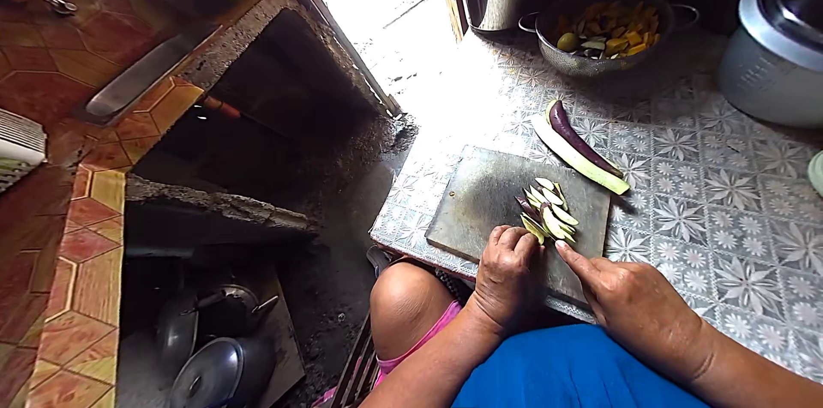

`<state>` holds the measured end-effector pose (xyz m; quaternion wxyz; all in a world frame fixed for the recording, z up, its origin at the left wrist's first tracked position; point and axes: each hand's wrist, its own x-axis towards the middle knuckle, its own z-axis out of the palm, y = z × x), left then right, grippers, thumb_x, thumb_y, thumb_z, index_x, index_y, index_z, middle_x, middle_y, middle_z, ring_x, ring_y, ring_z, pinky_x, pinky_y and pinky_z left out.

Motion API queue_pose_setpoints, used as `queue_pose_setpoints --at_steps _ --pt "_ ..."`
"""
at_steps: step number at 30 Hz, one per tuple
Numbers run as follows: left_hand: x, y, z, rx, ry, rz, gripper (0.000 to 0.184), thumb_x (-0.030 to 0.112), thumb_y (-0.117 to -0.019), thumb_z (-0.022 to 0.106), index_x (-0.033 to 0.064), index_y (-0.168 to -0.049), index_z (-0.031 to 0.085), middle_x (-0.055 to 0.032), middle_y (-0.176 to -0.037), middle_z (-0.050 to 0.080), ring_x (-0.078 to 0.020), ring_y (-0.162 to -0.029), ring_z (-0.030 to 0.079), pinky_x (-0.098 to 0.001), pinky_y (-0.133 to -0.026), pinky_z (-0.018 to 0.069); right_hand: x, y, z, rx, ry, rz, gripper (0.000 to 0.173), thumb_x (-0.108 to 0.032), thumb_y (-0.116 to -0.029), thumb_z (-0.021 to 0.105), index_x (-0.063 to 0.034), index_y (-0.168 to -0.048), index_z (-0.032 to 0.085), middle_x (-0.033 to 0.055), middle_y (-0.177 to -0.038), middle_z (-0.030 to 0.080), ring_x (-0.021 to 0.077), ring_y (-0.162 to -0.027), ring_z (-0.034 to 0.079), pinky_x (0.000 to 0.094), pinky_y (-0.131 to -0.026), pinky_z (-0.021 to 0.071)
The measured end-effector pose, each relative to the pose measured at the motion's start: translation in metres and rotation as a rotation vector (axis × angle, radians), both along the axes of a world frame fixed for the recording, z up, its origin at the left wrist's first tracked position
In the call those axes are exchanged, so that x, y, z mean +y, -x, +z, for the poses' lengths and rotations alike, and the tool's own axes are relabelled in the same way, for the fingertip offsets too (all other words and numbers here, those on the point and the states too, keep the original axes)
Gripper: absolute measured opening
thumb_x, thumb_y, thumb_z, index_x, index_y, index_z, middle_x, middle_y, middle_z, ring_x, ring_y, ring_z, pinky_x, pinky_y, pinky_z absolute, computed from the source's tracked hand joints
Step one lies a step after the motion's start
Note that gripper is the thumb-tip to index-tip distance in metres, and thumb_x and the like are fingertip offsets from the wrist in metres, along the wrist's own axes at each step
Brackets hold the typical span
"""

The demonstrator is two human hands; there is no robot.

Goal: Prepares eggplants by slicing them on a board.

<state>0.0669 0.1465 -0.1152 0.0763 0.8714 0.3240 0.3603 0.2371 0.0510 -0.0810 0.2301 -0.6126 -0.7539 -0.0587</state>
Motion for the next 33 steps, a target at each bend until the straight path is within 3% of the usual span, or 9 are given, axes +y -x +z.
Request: queue_pose_setpoints --at_steps 20,33 --pt "0.000 -0.001 -0.004 0.003 -0.044 0.019 0.009 0.016 -0.0886 0.071 0.0100 -0.087 0.077 -0.0054 -0.094 0.077 -0.0218 -0.096 0.073 -0.0307 -0.091 0.0579 -0.006 0.006 0.000 -0.081 0.013 0.007 0.044 -0.002 -0.0860 0.053 -0.0058 -0.124 0.075 0.0046 -0.053 0.053 0.0212 -0.040 0.053 0.0339 -0.037 0.0393" --pt "0.001 -0.001 -0.005 -0.013 -0.051 0.022 0.009 0.016 -0.0885 0.071 0.0092 -0.085 0.077 -0.0056 -0.093 0.077 -0.0210 -0.095 0.074 -0.0303 -0.090 0.0582 0.019 0.008 -0.007 -0.019 0.116 0.001 0.045 -0.007 -0.0846 0.060 -0.0038 -0.127 0.072 0.0090 -0.056 0.058 0.0274 -0.045 0.060 0.0412 -0.042 0.0478"
